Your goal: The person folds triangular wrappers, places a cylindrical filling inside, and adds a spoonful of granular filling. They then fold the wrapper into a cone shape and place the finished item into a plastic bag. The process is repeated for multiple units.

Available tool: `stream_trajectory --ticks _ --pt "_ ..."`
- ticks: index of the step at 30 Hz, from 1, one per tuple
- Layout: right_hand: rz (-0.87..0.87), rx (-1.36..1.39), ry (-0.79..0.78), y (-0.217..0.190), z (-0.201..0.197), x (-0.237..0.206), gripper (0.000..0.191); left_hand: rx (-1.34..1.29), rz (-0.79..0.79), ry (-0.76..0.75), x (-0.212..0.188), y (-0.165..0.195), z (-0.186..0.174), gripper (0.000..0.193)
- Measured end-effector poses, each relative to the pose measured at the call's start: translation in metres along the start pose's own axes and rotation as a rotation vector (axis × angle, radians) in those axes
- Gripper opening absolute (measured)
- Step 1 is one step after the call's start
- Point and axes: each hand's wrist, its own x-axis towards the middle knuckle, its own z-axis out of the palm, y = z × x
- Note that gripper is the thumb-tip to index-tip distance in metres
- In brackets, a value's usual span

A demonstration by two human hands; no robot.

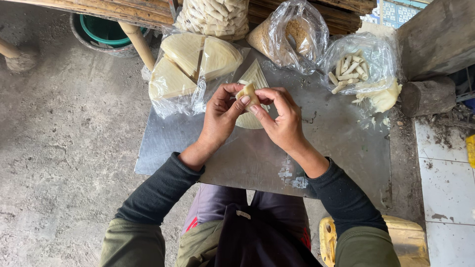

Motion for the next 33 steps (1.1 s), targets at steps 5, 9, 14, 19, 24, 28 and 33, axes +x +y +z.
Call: stream_trajectory --ticks 5,9,14,19,24,28,33 --pt "0.040 0.008 0.023 0.001 0.001 -0.001 0.020 0.031 0.008 0.016 -0.001 -0.002 0.000 0.027" --pt "0.021 0.035 0.015 0.000 0.001 -0.002 0.024 0.040 0.011 0.011 -0.001 -0.001 0.000 0.027" --pt "0.029 0.023 0.012 -0.001 0.001 -0.001 0.028 0.048 0.016 0.017 -0.001 0.003 0.002 0.026" --pt "0.038 0.027 0.007 0.000 0.003 -0.002 0.025 0.037 0.013 0.045 -0.002 0.002 0.003 0.023" --pt "0.026 -0.023 0.012 0.006 0.003 -0.007 0.014 0.085 0.073 0.048 -0.002 0.000 0.002 0.021" --pt "0.213 0.135 -0.005 0.015 0.006 -0.015 0.010 0.121 0.045 0.057 -0.003 -0.003 0.000 0.020" --pt "0.434 0.378 0.055 0.038 0.010 -0.017 0.010 0.085 0.019 0.121 0.001 -0.004 -0.006 0.017"
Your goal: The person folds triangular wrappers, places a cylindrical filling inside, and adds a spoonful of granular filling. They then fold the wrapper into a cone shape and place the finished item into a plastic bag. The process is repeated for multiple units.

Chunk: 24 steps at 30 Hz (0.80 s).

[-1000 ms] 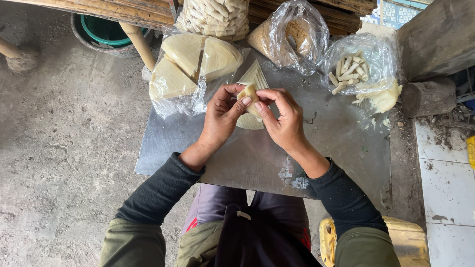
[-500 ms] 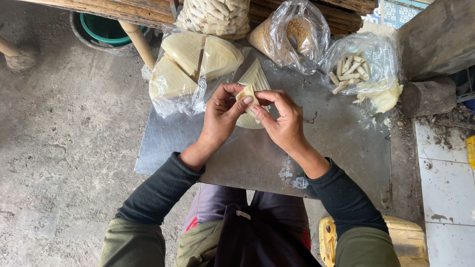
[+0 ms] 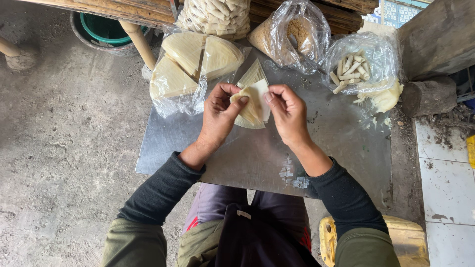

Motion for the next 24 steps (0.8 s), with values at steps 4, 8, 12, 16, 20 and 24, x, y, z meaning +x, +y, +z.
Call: stream_trajectory --ticks 4,8,12,16,20,24 --pt "-0.014 0.146 0.073 0.012 -0.009 0.008 0.011 -0.107 0.049 0.093 0.005 0.002 -0.004 0.017" --pt "-0.187 -0.390 0.204 0.016 -0.024 0.009 0.008 -0.148 0.093 0.174 0.007 0.009 -0.009 0.015" --pt "-0.594 -0.950 0.030 0.024 -0.015 0.007 0.013 -0.188 0.126 0.253 0.012 0.018 -0.014 0.015" --pt "-0.701 -1.156 -0.193 0.026 0.008 -0.010 0.019 -0.184 0.122 0.291 0.013 0.022 -0.014 0.015" --pt "-0.726 -1.187 -0.288 0.010 0.016 -0.026 0.020 -0.202 0.129 0.276 0.013 0.024 -0.013 0.015" --pt "-0.777 -1.168 -0.312 -0.010 0.023 -0.034 0.020 -0.175 0.126 0.272 0.011 0.025 -0.012 0.016"
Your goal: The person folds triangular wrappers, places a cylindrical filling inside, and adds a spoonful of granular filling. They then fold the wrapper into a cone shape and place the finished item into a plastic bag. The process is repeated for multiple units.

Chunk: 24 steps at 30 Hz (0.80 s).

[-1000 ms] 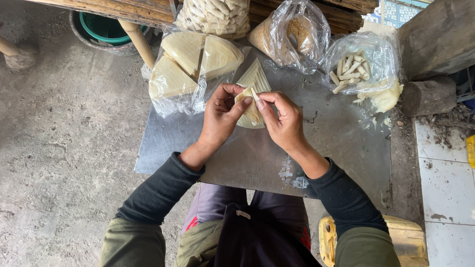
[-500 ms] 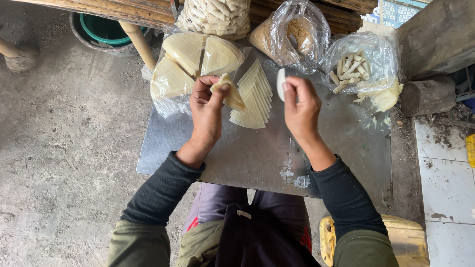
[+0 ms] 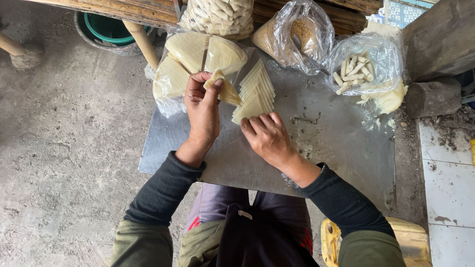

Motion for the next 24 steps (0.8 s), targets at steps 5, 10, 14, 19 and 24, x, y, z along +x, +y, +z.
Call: stream_trajectory --ticks 5,10,14,19,24 --pt "-0.014 0.019 0.010 -0.009 -0.013 0.009 0.020 0.004 0.001 -0.002 -0.001 0.000 0.000 0.016" --pt "-0.020 0.025 0.021 -0.012 -0.016 0.011 0.020 0.015 0.000 -0.008 -0.001 0.000 0.001 0.016" --pt "-0.019 0.040 0.017 -0.011 -0.010 0.006 0.020 0.006 -0.001 -0.022 -0.001 -0.001 0.000 0.016" --pt "0.052 0.229 0.081 0.002 0.012 0.000 0.014 -0.043 -0.007 -0.059 -0.001 -0.005 0.000 0.016" --pt "0.451 0.503 0.150 0.035 0.014 -0.005 0.009 0.051 -0.041 -0.144 -0.008 -0.013 0.002 0.016"
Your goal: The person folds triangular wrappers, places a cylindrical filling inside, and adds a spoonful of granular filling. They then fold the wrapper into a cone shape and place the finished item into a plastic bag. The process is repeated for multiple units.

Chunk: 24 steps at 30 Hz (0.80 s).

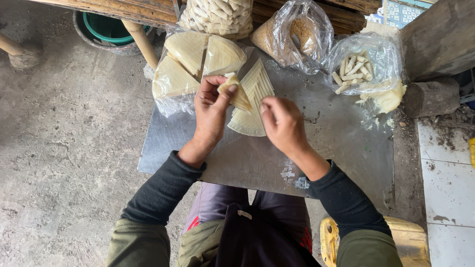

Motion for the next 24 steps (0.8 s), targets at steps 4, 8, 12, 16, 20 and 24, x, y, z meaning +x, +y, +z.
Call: stream_trajectory --ticks 4,8,12,16,20,24 --pt "0.086 0.624 0.037 -0.005 -0.012 0.005 0.026 0.044 -0.022 -0.190 -0.007 -0.006 0.007 0.018" --pt "0.066 0.689 0.045 -0.020 -0.011 0.004 0.036 0.087 -0.056 -0.261 -0.012 -0.009 0.010 0.021" --pt "0.094 0.634 0.058 -0.023 -0.012 0.005 0.032 0.090 -0.060 -0.265 -0.012 -0.010 0.009 0.023" --pt "0.173 0.557 0.064 -0.027 -0.015 0.006 0.025 0.112 -0.071 -0.256 -0.011 -0.011 0.008 0.023" --pt "0.054 0.354 0.101 -0.031 -0.020 0.009 0.020 0.144 -0.039 -0.265 -0.012 -0.010 0.007 0.023" --pt "0.033 0.285 0.121 -0.034 -0.020 0.009 0.017 0.162 -0.034 -0.253 -0.014 -0.010 0.007 0.023"
